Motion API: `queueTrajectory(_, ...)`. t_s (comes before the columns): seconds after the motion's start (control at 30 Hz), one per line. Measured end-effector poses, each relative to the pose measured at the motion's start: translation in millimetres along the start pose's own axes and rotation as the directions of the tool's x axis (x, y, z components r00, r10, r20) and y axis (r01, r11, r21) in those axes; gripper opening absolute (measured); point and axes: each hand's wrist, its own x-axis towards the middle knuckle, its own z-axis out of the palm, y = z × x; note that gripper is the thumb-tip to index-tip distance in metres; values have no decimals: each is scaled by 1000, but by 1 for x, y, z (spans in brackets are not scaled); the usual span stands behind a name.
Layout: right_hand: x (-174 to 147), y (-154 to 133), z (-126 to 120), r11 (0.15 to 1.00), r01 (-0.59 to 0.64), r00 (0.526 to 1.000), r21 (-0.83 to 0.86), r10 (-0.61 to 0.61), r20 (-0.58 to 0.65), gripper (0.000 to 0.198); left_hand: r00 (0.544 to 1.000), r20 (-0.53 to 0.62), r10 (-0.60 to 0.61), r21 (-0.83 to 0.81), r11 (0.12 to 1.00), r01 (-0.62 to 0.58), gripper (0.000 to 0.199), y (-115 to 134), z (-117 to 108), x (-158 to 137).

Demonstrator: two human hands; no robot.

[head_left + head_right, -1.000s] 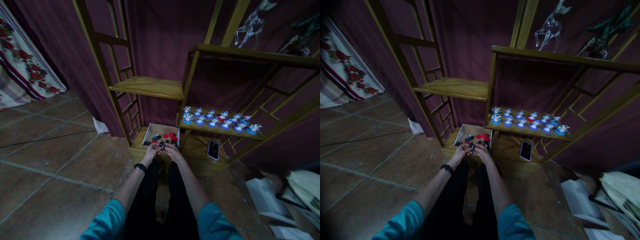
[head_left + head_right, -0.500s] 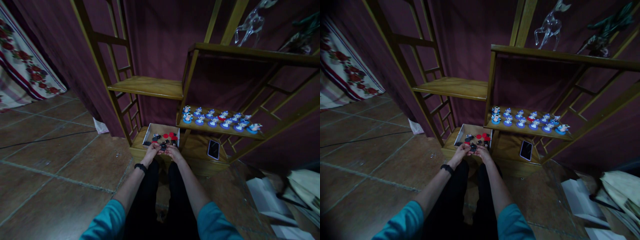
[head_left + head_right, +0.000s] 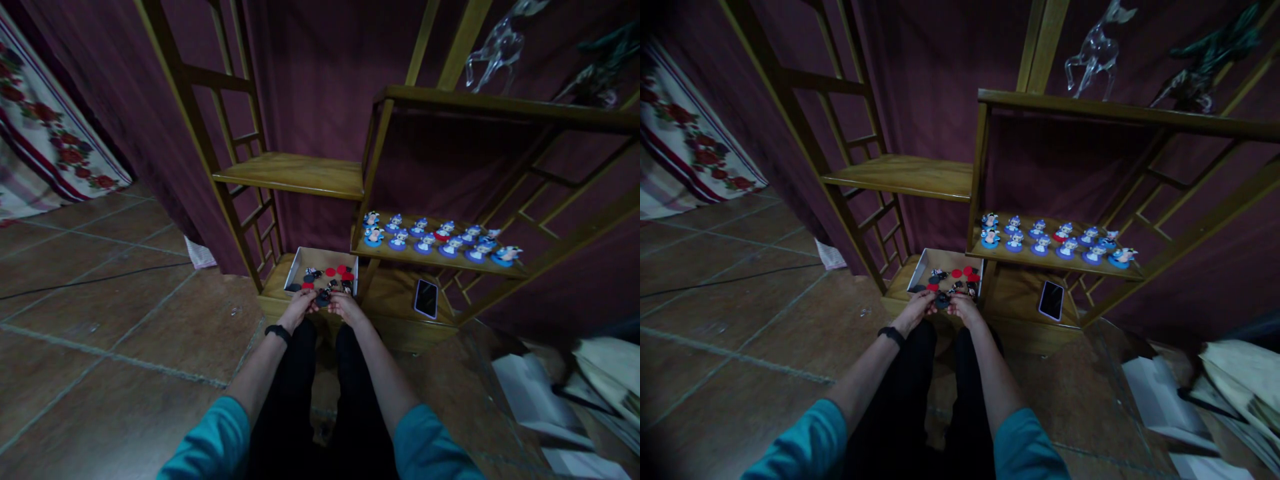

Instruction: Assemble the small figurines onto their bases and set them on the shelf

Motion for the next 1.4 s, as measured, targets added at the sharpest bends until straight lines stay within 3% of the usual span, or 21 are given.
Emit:
queueTrajectory(0.2,-2,-4,0,1000,14,999,18,-15,49,20,997,-22,-72,-82,994,70,10,4,0,-4)
queueTrajectory(0.5,1,0,2,998,18,999,60,-21,43,20,994,-20,-107,-222,970,100,16,4,3,-4)
queueTrajectory(0.7,1,-1,2,999,7,1000,50,-8,17,21,991,19,-135,-208,969,136,17,3,3,-2)
queueTrajectory(0.87,4,2,0,999,-8,1000,39,7,13,13,988,72,-140,-103,984,147,13,4,2,-2)
queueTrajectory(1.1,5,5,-1,999,-4,999,37,3,36,8,991,56,-124,-19,992,125,13,2,1,2)
queueTrajectory(1.4,2,1,2,995,24,999,100,-28,31,11,980,-8,-197,-176,965,192,12,6,1,-1)
